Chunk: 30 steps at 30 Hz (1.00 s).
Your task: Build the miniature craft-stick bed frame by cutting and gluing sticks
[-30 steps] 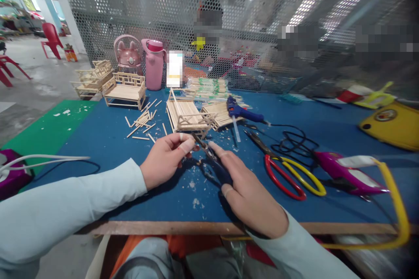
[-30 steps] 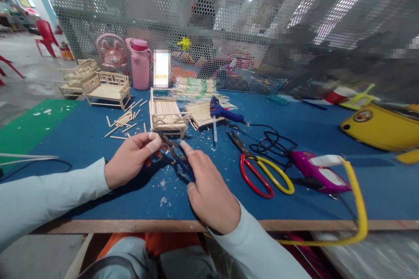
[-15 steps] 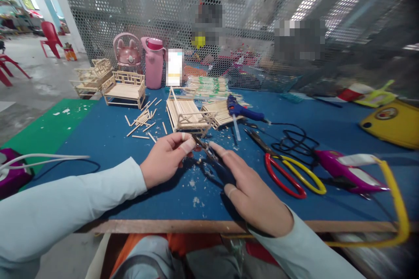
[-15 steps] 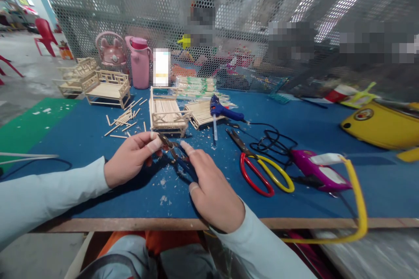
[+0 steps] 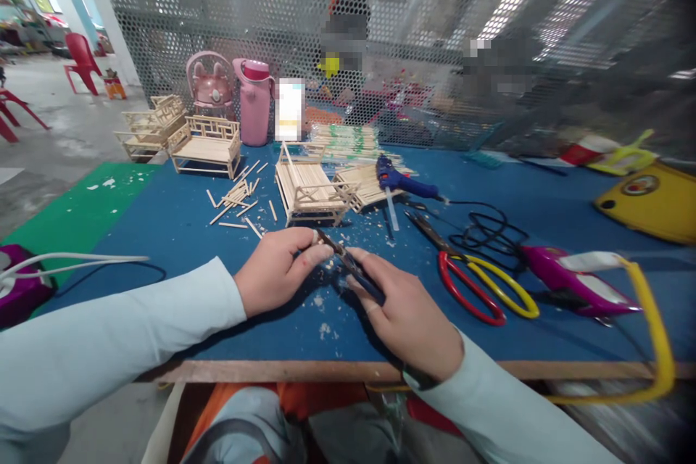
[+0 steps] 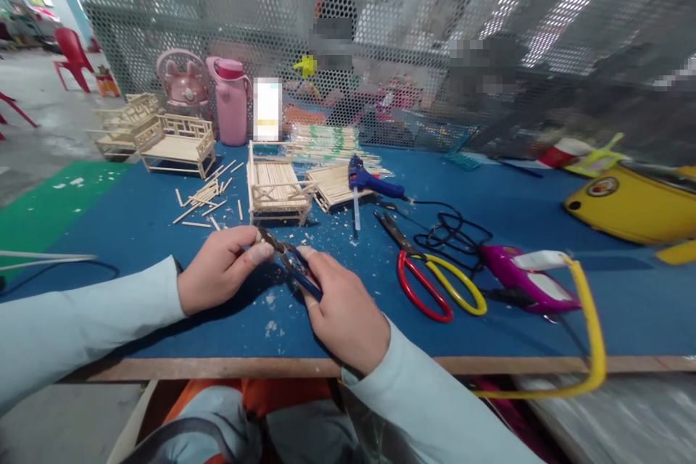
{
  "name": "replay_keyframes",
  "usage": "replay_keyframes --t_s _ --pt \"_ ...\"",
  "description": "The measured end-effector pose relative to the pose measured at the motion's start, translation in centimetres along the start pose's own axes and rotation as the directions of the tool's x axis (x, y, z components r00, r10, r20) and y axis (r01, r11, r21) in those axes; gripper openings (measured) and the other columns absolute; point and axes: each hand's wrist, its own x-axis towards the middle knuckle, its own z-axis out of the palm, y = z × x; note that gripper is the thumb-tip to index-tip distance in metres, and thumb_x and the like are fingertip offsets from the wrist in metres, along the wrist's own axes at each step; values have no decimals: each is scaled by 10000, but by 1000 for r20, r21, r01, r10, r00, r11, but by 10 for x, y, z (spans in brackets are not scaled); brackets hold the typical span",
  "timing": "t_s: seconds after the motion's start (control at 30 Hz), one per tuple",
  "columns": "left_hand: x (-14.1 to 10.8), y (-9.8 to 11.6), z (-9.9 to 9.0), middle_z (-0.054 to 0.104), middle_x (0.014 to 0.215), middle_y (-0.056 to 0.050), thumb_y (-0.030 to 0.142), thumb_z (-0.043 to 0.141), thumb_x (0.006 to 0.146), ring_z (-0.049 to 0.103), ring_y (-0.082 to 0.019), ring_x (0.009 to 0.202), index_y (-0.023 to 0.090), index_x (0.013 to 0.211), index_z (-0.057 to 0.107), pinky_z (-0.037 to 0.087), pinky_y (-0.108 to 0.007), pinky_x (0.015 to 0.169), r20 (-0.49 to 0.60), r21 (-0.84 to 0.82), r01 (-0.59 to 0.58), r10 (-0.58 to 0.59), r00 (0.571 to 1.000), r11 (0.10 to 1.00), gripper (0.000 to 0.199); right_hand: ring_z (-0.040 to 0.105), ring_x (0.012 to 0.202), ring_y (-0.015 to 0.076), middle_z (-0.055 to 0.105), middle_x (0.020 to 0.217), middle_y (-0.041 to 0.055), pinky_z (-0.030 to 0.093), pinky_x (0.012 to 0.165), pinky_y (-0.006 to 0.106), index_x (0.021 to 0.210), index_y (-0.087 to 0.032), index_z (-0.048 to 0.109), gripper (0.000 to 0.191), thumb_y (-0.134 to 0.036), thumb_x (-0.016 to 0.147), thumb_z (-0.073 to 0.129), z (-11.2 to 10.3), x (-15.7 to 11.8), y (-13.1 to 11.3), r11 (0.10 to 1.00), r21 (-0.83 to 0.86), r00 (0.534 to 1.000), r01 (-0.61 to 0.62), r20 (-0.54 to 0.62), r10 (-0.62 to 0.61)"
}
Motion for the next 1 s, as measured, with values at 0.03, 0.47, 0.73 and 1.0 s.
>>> replay_keyframes --t_s 0.03,0.47,0.73,1.0 --pt "0 0 0 499 598 26 300 439 906 447 -100 588 162 641 502 345 -216 581 -16 35 -11 12 1000 999 305 662 1022 231 688 1091 152 538 888 344 1163 -86 573 352 -188 859 429 1 0 1 1000 -7 1000 8 -5 -8" --pt "-3 4 0 474 582 28 270 397 918 437 -92 565 165 612 479 351 -209 570 -45 64 -40 43 998 997 334 511 1250 230 541 1333 143 439 1030 408 1382 -150 380 521 -351 904 429 -15 -5 -7 982 140 983 -128 146 108" --pt "-2 1 -1 578 650 -8 339 391 935 513 -110 624 147 679 563 392 -225 614 -40 13 -15 15 999 1000 363 540 1185 322 583 1244 182 430 992 527 1334 -119 444 550 -414 870 463 -9 -9 16 927 -120 926 -356 90 368" --pt "-2 3 -2 562 644 4 343 393 931 491 -99 615 151 681 554 391 -214 613 33 -13 -29 29 999 1000 353 615 1041 267 665 1069 150 463 942 418 1056 -153 630 340 -335 918 377 -29 -16 40 916 -270 947 -295 -207 244"
